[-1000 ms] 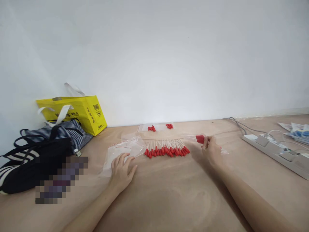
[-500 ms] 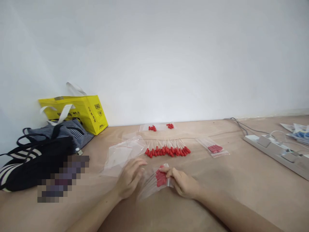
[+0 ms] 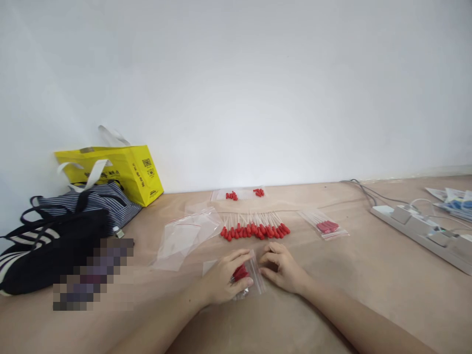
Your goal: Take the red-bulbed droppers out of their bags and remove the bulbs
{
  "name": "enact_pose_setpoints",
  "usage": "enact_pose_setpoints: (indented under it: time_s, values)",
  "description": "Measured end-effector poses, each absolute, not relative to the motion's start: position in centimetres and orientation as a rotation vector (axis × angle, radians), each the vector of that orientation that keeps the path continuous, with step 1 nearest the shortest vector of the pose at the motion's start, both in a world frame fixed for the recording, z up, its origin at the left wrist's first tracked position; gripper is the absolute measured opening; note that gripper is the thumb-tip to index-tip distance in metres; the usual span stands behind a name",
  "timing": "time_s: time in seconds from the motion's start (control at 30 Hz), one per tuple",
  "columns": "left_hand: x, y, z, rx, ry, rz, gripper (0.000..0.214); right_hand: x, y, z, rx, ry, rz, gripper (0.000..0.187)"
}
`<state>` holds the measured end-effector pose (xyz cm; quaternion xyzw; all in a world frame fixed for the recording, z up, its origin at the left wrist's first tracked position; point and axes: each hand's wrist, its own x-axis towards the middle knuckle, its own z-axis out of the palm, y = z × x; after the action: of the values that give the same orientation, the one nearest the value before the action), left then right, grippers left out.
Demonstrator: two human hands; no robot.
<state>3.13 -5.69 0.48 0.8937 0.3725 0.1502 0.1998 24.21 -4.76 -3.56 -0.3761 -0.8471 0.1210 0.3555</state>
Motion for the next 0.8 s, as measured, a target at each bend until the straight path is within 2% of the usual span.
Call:
enact_pose_setpoints:
  time_s: [0.17,0.4,0.8]
  values:
    - [3.6,-5.0,-0.2,2.497,1.037,0.481,0.053,24.0,-5.1,-3.3,-0.852,-2.209,0.337,0.005]
    - [4.3,-4.7,0.5,2.552,0.989,0.553,0.028,23.8,-5.1,-3.5,-0.730,-2.166,0.261,0.006]
    - [4.3,-3.5,-1.2,2.576,0.887,0.901,0.019,23.8,-5.2,-3.4,-0.689,-2.208,0.076,0.010]
